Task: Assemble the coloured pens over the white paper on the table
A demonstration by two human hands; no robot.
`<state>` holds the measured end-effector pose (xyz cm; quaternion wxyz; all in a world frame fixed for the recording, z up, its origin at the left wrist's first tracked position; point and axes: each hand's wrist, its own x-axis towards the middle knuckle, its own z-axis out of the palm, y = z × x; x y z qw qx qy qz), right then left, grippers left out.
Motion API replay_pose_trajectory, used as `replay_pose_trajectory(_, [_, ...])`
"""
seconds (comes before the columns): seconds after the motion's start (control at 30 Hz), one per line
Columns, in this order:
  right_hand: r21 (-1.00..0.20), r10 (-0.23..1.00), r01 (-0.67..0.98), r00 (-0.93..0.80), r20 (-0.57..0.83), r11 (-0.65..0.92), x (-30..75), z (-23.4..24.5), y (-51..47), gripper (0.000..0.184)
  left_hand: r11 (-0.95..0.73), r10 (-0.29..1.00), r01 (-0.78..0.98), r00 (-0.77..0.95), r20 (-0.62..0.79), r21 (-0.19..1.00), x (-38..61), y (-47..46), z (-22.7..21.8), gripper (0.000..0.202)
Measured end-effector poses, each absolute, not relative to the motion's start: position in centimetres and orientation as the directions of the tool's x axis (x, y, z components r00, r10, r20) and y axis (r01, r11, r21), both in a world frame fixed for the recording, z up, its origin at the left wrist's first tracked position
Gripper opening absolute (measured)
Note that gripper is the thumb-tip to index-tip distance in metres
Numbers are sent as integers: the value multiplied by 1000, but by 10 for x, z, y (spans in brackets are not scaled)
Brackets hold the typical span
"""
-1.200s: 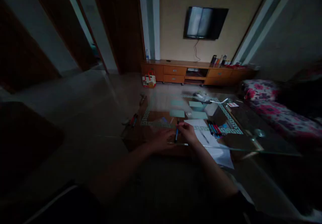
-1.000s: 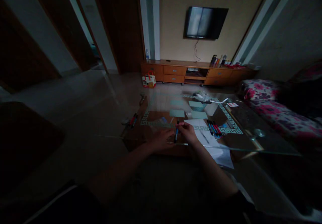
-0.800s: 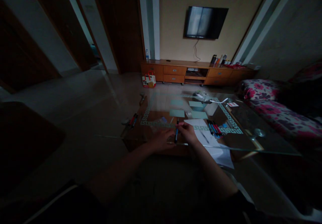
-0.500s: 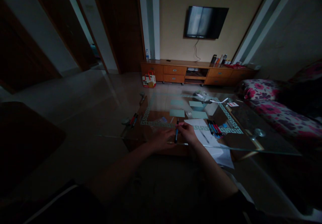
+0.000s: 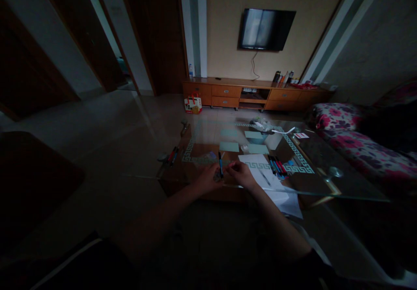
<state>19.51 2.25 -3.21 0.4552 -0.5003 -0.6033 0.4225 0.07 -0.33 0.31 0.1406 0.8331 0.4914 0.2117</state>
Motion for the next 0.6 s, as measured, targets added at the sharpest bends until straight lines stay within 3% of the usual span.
replay_pose_trajectory(0.23, [-933,986,327,-113,121,152,185,-36,12,27,-506,863,745,447,237,435,4,-3,2,34])
replay_pose_trajectory(0.47, [-961,996,263,-49,77,88,197,-37,20,27,-544,837,676,476,269,497,9,-1,-3,44])
replay_pose_trajectory(0.6, [-860,987,509,120,102,27,233,-25,26,24,-554,828,650,497,260,520,7,-2,-3,42])
